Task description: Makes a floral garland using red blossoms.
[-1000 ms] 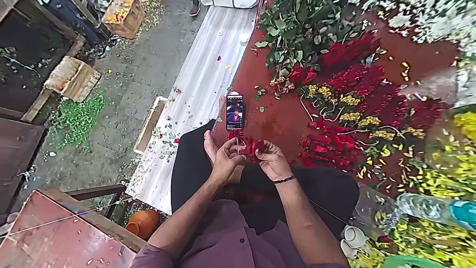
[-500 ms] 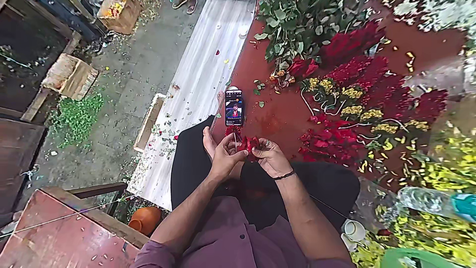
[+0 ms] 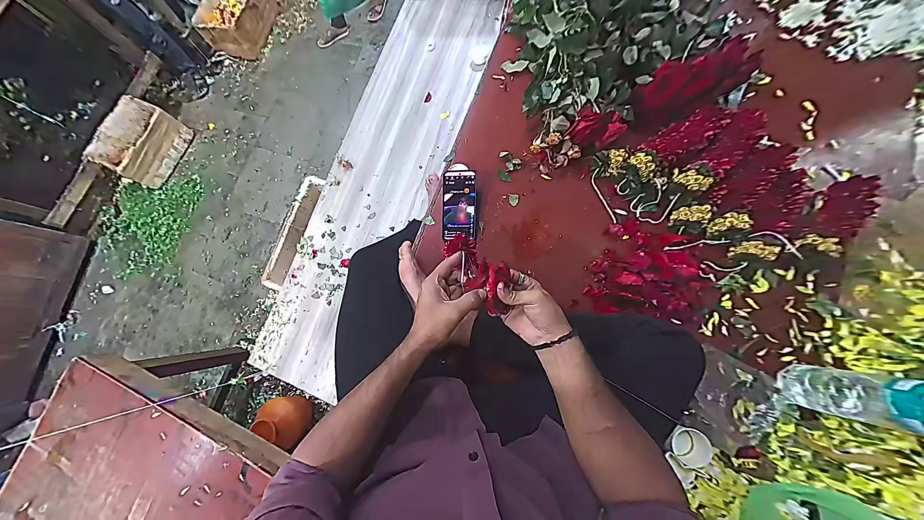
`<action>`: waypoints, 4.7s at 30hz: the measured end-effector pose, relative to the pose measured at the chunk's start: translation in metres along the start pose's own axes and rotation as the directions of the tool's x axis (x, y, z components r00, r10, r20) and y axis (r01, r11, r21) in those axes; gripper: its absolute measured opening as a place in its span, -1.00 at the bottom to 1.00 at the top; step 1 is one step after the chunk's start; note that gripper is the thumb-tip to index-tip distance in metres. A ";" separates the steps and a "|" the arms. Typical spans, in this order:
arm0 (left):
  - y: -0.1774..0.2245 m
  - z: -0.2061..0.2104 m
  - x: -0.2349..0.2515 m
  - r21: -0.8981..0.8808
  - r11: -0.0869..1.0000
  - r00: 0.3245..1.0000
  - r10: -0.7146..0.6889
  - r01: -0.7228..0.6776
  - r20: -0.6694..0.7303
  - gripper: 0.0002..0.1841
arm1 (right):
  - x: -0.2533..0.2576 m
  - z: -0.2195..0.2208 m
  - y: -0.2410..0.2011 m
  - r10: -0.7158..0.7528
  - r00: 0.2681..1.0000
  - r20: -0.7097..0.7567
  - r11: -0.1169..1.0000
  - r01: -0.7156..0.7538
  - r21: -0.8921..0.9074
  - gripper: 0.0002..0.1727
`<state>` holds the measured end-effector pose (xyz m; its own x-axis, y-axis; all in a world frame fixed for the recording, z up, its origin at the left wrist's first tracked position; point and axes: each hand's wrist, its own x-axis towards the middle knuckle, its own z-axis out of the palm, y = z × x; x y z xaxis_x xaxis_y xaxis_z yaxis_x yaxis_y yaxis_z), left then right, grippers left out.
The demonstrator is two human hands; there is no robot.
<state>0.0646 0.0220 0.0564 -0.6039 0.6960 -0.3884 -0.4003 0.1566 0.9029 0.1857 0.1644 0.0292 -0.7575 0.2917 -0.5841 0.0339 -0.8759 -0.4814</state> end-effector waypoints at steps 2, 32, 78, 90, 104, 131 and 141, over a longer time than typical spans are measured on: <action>-0.002 0.000 0.000 -0.003 1.000 1.000 0.008 -0.008 0.002 -0.18 | 0.001 -0.001 0.000 -0.007 1.000 0.013 1.000 0.007 -0.015 -0.82; 0.007 0.001 0.007 -0.257 0.950 0.983 -0.164 0.180 0.080 -0.32 | 0.002 -0.005 0.006 -0.018 0.960 0.279 0.984 -0.032 0.175 -0.76; 0.005 0.002 -0.005 -0.204 0.972 0.989 -0.134 0.121 -0.055 -0.29 | -0.005 0.007 0.012 -0.136 0.989 0.064 0.991 0.137 -0.007 -0.76; 0.010 -0.001 -0.004 -0.065 0.994 0.996 -0.085 0.085 0.002 0.02 | -0.005 0.010 0.008 -0.225 0.973 0.051 0.958 0.231 -0.173 -0.77; 0.015 -0.007 -0.002 -0.095 0.994 0.999 -0.043 0.045 0.019 -0.09 | -0.007 0.005 -0.002 -0.100 0.994 0.044 0.989 0.105 -0.105 -0.78; 0.010 -0.015 -0.001 -0.307 0.920 0.962 -0.190 0.244 0.195 -0.32 | -0.005 0.006 0.019 0.043 0.969 0.244 0.977 -0.092 0.192 -0.84; 0.012 -0.003 -0.005 -0.111 0.992 0.984 -0.079 0.062 -0.157 -0.13 | 0.003 0.012 0.024 -0.244 0.969 -0.025 0.970 0.244 -0.003 -0.74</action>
<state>0.0605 0.0188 0.0689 -0.6713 0.5628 -0.4823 -0.5108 0.1203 0.8513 0.1762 0.1398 0.0232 -0.7264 0.5059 -0.4651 -0.1499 -0.7771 -0.6112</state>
